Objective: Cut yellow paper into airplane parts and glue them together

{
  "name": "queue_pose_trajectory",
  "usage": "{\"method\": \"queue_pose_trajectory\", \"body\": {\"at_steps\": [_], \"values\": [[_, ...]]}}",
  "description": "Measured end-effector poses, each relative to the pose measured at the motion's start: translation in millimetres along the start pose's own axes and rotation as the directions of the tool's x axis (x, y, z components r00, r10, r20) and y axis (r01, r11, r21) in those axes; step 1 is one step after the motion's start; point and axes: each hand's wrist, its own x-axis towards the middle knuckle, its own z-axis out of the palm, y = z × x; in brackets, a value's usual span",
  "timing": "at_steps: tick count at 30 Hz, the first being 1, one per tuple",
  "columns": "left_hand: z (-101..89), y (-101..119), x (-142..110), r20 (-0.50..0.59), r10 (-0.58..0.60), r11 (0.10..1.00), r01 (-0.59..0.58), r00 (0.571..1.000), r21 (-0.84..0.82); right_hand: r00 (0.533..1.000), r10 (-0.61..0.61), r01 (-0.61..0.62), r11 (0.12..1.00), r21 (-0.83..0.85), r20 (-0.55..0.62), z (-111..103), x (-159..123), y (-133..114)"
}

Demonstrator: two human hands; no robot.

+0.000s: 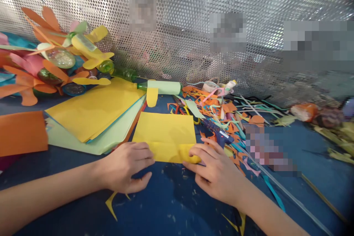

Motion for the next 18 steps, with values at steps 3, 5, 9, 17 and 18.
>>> {"method": "queue_pose_trajectory", "body": {"at_steps": [3, 5, 9, 17, 18], "values": [[-2.8, -2, 0, 0.004, -0.029, 0.999, 0.029, 1.000, -0.013, 0.999, -0.002, 0.002, 1.000, -0.016, 0.033, -4, -3, 4], [-6.6, -3, 1, 0.018, -0.050, 0.998, 0.051, 0.999, -0.033, 0.999, -0.002, 0.003, 1.000, -0.022, 0.051, -7, -4, 5], [-18.6, -9, 6, 0.113, -0.047, 0.996, 0.055, 0.992, -0.068, 0.998, 0.016, -0.014, 0.999, -0.036, 0.064, -10, -7, 9], [-44.3, -25, -1, 0.310, -0.140, 0.985, 0.163, 0.940, -0.050, 0.995, 0.063, -0.057, 0.996, -0.072, 0.080, -13, -9, 11], [-46.1, -26, -2, 0.325, -0.156, 0.983, 0.179, 0.933, -0.042, 0.995, 0.061, -0.055, 0.996, -0.077, 0.083, -13, -9, 11]]}}
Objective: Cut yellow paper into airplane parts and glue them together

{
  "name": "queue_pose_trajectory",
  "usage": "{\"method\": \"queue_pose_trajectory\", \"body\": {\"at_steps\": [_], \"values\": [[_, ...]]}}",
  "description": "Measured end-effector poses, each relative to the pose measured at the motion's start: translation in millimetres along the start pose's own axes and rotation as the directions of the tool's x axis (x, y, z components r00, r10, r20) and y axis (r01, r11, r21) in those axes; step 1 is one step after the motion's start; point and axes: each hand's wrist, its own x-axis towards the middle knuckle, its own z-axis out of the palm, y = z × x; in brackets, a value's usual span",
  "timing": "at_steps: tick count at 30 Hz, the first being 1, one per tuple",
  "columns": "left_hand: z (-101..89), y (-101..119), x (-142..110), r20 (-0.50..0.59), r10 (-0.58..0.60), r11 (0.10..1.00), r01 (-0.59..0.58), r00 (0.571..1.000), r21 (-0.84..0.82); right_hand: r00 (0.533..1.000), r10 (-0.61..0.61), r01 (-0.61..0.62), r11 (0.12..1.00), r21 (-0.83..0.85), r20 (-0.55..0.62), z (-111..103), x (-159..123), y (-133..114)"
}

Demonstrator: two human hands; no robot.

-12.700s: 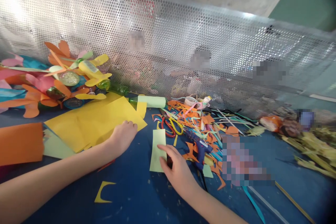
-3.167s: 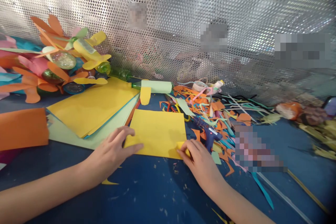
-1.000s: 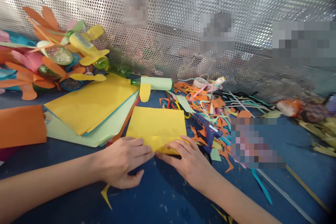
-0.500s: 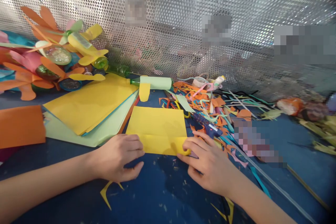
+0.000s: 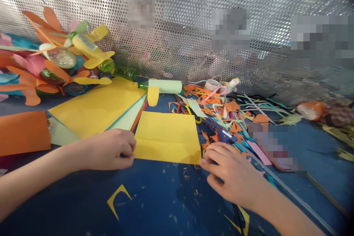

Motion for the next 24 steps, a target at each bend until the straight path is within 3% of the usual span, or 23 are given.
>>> {"method": "queue_pose_trajectory", "body": {"at_steps": [13, 17, 19, 24], "values": [[-3.3, 4, -1, 0.017, -0.058, 0.998, 0.057, 0.998, 0.039, 1.000, 0.011, -0.010, 0.996, -0.088, 0.011, 0, -1, -7], [11.0, 22, 4, -0.087, -0.038, 0.999, 0.038, 0.996, 0.004, 0.999, 0.001, -0.004, 0.997, -0.078, -0.035, 12, 3, -16], [22.9, 32, 7, -0.069, 0.014, 0.999, -0.011, 0.998, 0.052, 0.999, -0.029, 0.028, 0.999, -0.044, -0.036, 19, 6, -21], [46.2, 42, 10, -0.021, 0.019, 0.969, -0.013, 1.000, 0.245, 0.999, -0.037, 0.036, 0.998, 0.049, 0.013, 28, 11, -30]]}}
